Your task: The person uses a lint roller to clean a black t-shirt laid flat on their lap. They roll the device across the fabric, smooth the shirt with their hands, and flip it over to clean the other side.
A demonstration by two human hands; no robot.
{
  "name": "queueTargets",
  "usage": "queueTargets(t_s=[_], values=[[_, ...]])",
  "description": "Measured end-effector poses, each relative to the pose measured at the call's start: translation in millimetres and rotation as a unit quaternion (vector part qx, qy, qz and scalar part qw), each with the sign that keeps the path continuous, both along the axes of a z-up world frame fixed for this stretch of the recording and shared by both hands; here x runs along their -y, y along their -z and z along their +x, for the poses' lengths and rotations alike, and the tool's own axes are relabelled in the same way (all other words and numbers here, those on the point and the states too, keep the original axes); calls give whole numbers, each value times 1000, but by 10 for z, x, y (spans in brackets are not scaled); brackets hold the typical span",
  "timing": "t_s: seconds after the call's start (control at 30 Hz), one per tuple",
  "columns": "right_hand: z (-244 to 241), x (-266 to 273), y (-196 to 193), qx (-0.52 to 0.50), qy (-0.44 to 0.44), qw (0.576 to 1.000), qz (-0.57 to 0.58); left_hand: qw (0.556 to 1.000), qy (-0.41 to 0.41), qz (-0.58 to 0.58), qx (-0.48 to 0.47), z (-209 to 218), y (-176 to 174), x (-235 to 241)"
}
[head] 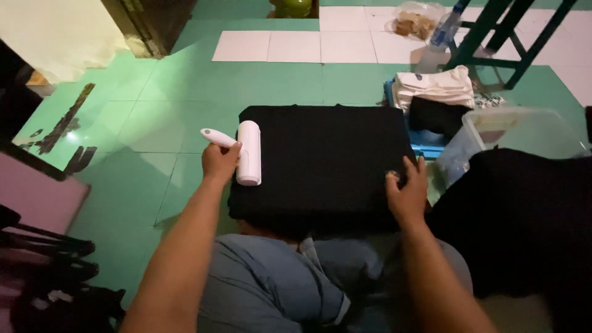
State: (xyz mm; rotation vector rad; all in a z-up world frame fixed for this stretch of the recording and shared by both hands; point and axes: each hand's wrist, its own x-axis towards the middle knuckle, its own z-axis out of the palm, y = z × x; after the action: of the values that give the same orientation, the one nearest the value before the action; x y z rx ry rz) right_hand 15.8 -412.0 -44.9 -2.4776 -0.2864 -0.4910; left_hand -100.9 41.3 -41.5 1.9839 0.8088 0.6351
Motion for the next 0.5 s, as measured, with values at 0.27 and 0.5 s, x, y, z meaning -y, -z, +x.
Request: queueTargets(t_s=[0.27,0.5], values=[[-1635,39,-2408,-54,-359,844,394,998,-41,-33,-32,142,-157,178],[-2289,19,-3262,-91,-367,857,351,996,-1,-90,13,651,-46,934]])
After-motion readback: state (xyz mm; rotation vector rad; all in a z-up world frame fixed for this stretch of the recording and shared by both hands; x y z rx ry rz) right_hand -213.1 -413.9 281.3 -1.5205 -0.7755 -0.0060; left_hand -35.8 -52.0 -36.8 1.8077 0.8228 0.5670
